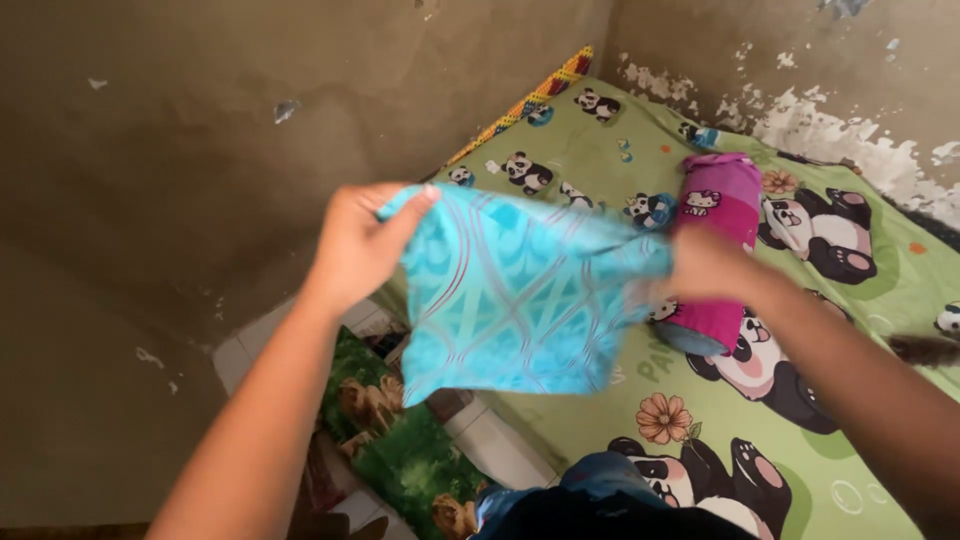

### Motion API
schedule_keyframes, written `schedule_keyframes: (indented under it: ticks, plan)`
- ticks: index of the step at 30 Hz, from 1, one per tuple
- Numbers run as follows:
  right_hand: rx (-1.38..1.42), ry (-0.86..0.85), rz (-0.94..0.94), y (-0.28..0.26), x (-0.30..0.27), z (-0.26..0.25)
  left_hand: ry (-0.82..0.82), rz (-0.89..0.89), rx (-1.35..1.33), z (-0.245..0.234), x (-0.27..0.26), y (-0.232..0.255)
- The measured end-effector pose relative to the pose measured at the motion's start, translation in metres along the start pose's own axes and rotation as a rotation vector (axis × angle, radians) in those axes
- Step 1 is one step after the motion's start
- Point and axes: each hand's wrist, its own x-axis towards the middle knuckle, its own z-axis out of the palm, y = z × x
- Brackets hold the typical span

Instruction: The person folds several pieces of fabric on a bed and then uses a feather duster to wipe the bedsheet. The person handles a green patterned cloth, a blue patterned cloth, a light green cloth, and a pink pillowcase, folding each one and placing it aside before dusting the bed surface.

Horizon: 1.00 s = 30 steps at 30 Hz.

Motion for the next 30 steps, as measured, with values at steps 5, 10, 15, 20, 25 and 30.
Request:
schedule_keyframes:
  ticks: [5,10,15,20,25,30]
  plan:
    - [-0.336,0.003,0.416,-0.012,0.001,0.012,-0.136,-0.052,0.105,-0.030,-0.007,0.001]
    - [0.130,0.296,-0.240,-0.034,-0.005,-0.012,-0.349,-0.117,1.182,-0.066,-0.020,-0.023]
    - [0.250,0.242,-0.057,-0.094,-0.012,-0.028,-0.148,-0.260,1.096,-0.103,-0.040,-0.021]
    - [0.207,0.198,-0.275,-0.147,-0.003,-0.020,-0.352,0.199,0.606,-0.031,-0.055,-0.049]
    - [0.501,0.423,-0.316,-0.140,0.000,-0.041,-0.525,-0.081,0.677,0.077,-0.075,-0.111]
    - [0.721,0.758,0.176,-0.103,-0.025,-0.075,-0.141,0.058,0.555,0.048,-0.075,-0.133]
